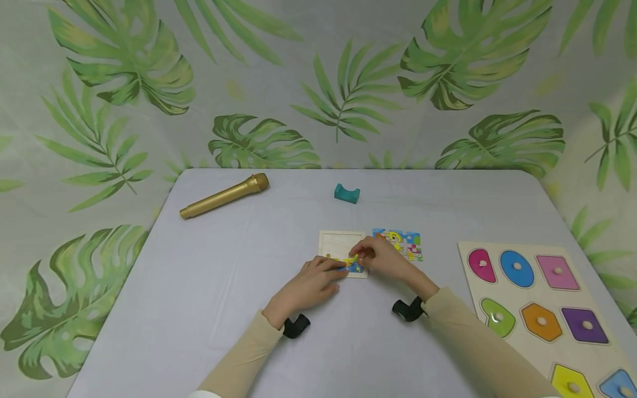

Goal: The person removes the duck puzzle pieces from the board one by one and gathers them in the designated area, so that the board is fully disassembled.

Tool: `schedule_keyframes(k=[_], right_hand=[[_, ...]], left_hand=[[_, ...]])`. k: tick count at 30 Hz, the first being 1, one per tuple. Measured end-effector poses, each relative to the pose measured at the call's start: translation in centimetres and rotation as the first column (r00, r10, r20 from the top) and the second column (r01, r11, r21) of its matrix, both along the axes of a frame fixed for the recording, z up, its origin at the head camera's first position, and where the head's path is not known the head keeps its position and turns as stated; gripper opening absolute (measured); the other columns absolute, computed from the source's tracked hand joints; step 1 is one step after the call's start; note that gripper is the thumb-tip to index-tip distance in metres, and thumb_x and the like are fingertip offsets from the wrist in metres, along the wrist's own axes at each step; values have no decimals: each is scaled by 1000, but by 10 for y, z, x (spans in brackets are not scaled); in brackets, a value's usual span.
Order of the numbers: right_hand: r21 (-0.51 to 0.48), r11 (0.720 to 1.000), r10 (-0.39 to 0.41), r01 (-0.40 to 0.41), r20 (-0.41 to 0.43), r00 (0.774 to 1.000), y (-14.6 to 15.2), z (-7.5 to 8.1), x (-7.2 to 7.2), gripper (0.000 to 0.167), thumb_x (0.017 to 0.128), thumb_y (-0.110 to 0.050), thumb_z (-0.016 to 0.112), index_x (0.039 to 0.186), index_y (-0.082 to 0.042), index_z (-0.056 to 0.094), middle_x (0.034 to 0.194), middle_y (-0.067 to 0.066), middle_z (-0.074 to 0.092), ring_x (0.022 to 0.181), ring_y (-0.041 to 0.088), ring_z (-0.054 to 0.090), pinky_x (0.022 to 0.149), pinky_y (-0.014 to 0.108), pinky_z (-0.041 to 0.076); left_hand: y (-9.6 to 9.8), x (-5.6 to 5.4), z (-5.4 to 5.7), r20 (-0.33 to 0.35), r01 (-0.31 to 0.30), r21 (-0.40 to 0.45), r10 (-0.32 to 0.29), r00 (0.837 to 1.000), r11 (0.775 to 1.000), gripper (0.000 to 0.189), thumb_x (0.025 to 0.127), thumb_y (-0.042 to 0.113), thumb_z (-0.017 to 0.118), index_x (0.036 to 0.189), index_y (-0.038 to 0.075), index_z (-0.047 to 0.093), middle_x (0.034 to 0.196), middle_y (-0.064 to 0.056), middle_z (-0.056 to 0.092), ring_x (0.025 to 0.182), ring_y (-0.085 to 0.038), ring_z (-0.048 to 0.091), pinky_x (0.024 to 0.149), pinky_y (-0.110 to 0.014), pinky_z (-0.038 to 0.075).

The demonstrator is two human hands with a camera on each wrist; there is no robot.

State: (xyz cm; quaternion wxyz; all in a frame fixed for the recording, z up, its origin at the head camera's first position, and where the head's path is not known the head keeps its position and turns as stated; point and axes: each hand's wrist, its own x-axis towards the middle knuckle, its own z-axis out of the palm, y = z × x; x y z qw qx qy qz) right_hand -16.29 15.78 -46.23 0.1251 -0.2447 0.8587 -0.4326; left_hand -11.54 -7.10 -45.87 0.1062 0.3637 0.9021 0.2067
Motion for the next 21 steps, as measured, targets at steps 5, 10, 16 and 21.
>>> schedule_keyframes(k=[5,10,16,21], right_hand=[[39,999,6,-5,-17,1000,0,-1,2,23,81,9,62,100,-3,69,89,2,63,79,16,54,86,40,43],[33,999,11,-10,-24,1000,1,0,2,19,84,6,62,98,-6,68,85,2,63,78,15,53,71,28,45],[-4,1000,-14,14,-12,1000,15,5,0,17,86,5,64,100,-5,68,90,5,63,81,18,54,73,28,46],[-27,999,-43,44,36,998,35,11,0,16,86,6,62,100,-1,66,92,7,62,84,21,53,71,25,46]], left_hand=[[0,1,1,-6,-4,6,4,1000,1000,37,98,21,55,134,11,58,142,-2,46,128,-25,37,102,-47,32],[0,1,0,-9,-5,10,5,1000,1000,37,98,21,56,133,11,58,142,-2,46,128,-26,37,102,-47,32],[0,1,0,-8,-9,0,9,1000,1000,37,99,22,55,134,12,57,142,-1,45,128,-25,35,102,-46,31],[1,1,0,-6,-12,4,12,1000,1000,37,99,22,54,134,12,57,142,-1,46,127,-24,37,101,-45,31]])
